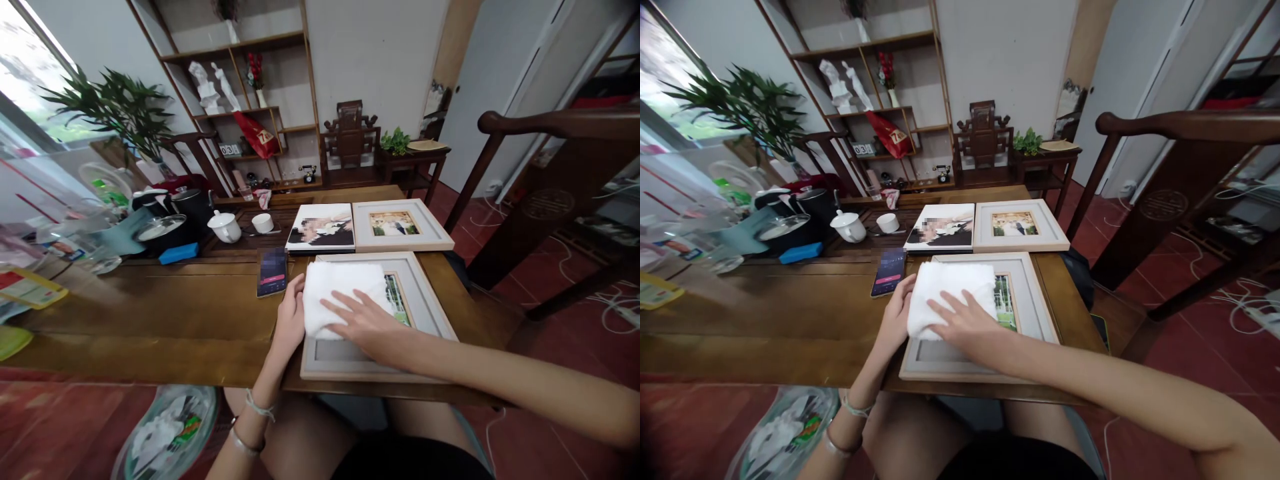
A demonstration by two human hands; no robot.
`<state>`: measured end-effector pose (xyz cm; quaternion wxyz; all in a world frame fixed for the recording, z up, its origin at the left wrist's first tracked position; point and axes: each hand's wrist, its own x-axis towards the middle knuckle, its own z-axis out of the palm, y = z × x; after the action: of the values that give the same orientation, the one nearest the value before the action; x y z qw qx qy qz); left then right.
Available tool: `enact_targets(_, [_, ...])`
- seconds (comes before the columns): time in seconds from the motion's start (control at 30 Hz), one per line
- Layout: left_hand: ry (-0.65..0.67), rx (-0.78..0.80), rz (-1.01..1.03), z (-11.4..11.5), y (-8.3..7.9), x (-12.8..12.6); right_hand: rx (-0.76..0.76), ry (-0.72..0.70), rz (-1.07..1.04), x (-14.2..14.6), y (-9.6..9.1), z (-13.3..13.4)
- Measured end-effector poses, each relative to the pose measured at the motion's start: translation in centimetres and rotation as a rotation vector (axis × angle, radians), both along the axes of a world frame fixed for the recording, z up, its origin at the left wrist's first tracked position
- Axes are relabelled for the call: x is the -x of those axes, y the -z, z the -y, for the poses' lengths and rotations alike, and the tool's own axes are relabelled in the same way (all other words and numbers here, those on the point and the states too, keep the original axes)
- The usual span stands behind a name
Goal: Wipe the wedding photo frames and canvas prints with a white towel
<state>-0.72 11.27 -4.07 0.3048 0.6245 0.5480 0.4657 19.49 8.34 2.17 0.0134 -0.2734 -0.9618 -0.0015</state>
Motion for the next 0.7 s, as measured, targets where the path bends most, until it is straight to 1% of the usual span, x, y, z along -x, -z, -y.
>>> enact_targets(0.07, [-0.017, 0.117, 0.151, 0.0, -0.2, 0.2, 0.077, -0.108, -0.046, -0.9, 0.0, 1.7])
enact_targets(0.13, [-0.029, 0.242, 0.306, 0.1, -0.4, 0.2, 0.189, -0.189, -0.067, -3.0, -0.5, 3.5])
enact_targets(0.17, [-0.038, 0.296, 0.376, 0.0, -0.5, 0.1, 0.249, -0.203, -0.065, -4.3, -0.9, 4.3])
enact_targets(0.23, [-0.056, 0.382, 0.480, 0.0, -0.8, 0.0, 0.337, -0.151, -0.068, -7.3, -1.7, 5.8])
enact_targets(0.27, [-0.062, 0.414, 0.512, -0.1, -0.8, -0.1, 0.366, -0.094, -0.066, -8.9, -2.0, 6.3])
enact_targets(0.3, [-0.060, 0.438, 0.533, -0.1, -0.9, -0.2, 0.362, -0.019, -0.072, -10.6, -2.3, 6.7])
enact_targets(0.4, [-0.032, 0.449, 0.569, -0.1, -1.0, -0.6, 0.261, 0.218, -0.126, -15.4, -2.7, 7.1])
enact_targets(0.47, [-0.031, 0.421, 0.590, 0.2, -1.0, -1.1, 0.187, 0.311, -0.176, -18.0, -2.5, 6.7])
enact_targets(0.53, [-0.046, 0.377, 0.604, 0.6, -1.0, -1.7, 0.110, 0.309, -0.258, -19.8, -1.9, 6.2])
enact_targets(0.63, [-0.063, 0.275, 0.591, 1.7, -1.3, -2.4, -0.004, 0.235, -0.375, -21.1, -0.5, 5.8])
enact_targets(0.7, [-0.143, 0.198, 0.590, 2.6, -1.8, -2.5, -0.091, 0.259, -0.414, -21.3, 0.6, 5.9])
